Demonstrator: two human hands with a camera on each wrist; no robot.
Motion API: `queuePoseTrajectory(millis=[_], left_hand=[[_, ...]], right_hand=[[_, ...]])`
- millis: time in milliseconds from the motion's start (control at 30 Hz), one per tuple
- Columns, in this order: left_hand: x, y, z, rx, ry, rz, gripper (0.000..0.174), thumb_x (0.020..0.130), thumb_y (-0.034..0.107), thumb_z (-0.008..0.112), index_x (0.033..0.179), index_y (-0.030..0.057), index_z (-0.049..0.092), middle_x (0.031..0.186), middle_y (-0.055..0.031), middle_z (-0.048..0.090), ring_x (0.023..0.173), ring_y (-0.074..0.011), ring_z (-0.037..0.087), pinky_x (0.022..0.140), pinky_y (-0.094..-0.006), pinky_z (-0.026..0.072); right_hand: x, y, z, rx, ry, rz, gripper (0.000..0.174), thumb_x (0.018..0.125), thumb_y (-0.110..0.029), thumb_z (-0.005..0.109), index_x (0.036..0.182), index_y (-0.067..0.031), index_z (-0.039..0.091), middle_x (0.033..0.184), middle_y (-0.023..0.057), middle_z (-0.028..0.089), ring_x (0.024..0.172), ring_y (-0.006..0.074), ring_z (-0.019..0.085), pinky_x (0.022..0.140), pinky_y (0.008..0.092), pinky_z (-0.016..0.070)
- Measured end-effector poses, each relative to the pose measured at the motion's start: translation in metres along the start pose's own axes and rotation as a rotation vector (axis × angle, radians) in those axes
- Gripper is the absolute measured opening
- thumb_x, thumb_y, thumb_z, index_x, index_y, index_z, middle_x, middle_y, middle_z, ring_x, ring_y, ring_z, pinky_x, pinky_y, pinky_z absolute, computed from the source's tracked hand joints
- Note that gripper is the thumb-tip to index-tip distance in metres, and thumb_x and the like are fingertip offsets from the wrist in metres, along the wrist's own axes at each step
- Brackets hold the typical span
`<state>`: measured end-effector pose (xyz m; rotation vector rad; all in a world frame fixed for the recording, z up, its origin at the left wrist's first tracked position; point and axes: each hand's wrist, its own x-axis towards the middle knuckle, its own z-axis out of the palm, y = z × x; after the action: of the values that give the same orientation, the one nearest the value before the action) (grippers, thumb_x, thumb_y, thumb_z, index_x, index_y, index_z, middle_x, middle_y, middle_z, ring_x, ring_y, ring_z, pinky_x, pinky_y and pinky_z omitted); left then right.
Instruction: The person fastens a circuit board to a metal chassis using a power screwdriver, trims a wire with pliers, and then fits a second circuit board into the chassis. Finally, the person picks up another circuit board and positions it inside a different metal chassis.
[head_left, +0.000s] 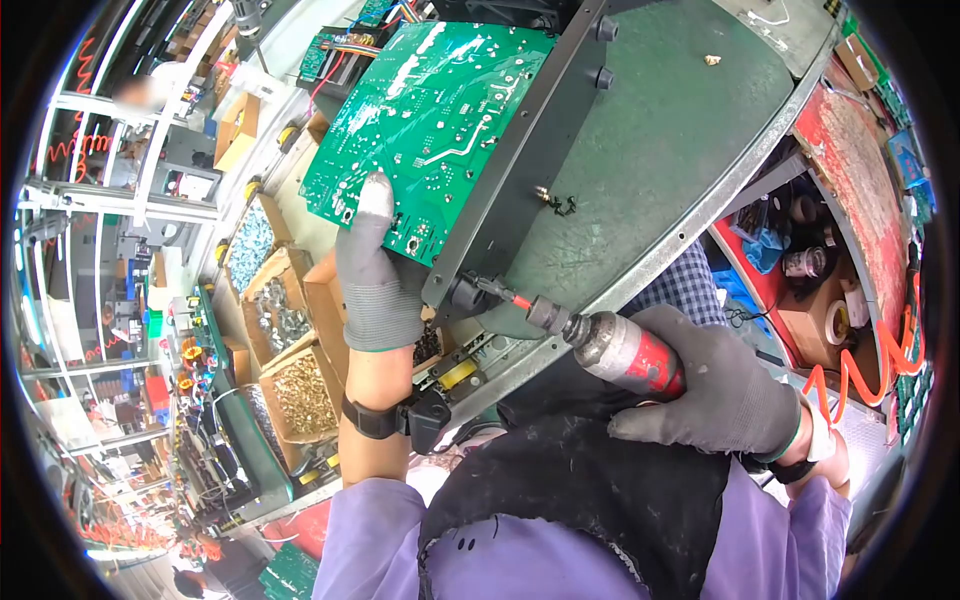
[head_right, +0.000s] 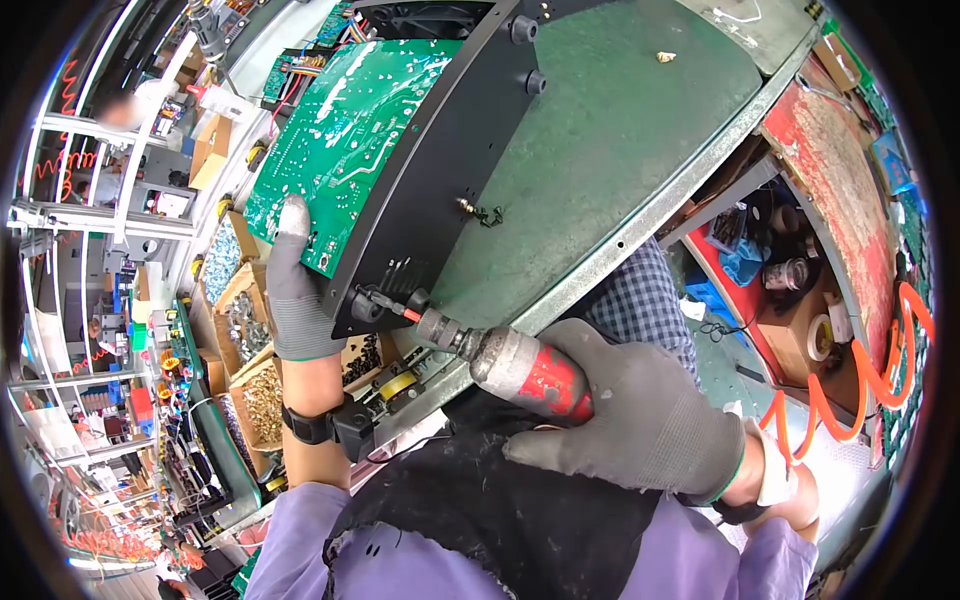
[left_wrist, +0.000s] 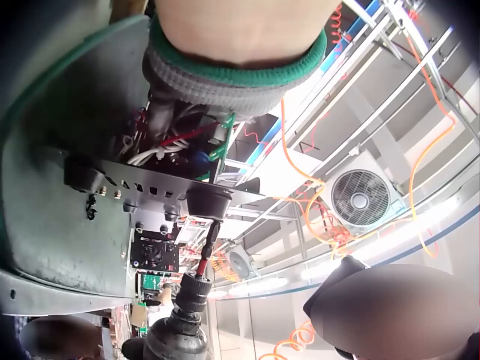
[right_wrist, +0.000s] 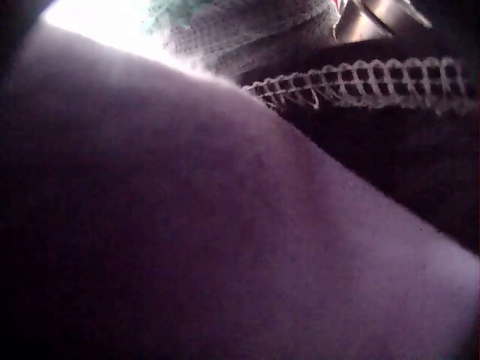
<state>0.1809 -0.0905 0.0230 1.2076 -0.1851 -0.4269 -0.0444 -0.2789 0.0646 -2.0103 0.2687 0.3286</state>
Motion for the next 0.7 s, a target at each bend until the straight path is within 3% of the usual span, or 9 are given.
queuePoseTrajectory(millis=[500,567,700], left_hand=[[0.002,0.003,0.001,-0.102,-0.021,0.01,0.046,0.094,0.025,0.055,0.129,-0.0037,0.046,0.119,-0.0197,0.06,0.103,-0.0294,0.064,0.091,-0.0425,0.0534],[0.003,0.003,0.001,-0.09,0.01,0.007,0.045,0.094,0.024,0.056,0.128,-0.0039,0.046,0.118,-0.0196,0.06,0.102,-0.0294,0.064,0.09,-0.0423,0.054],[0.005,0.002,-0.001,-0.115,0.018,0.005,0.044,0.091,0.021,0.059,0.126,-0.0031,0.048,0.116,-0.0166,0.061,0.099,-0.0271,0.065,0.086,-0.0401,0.0553]], right_hand=[[-0.003,-0.029,-0.019,-0.112,-0.072,0.099,0.07,0.071,-0.045,0.078,0.122,-0.0065,0.052,0.083,0.0186,0.066,0.08,0.0364,0.067,0.072,0.0427,0.0518],[-0.003,-0.04,-0.022,-0.075,-0.081,0.204,0.065,0.065,-0.031,0.085,0.117,-0.0029,0.056,0.089,0.0158,0.066,0.084,0.0286,0.067,0.075,0.0365,0.0511],[-0.005,-0.05,-0.024,-0.171,-0.086,0.228,0.066,0.066,-0.035,0.084,0.117,-0.0031,0.055,0.089,0.0163,0.066,0.084,0.0304,0.067,0.073,0.0371,0.0513]])
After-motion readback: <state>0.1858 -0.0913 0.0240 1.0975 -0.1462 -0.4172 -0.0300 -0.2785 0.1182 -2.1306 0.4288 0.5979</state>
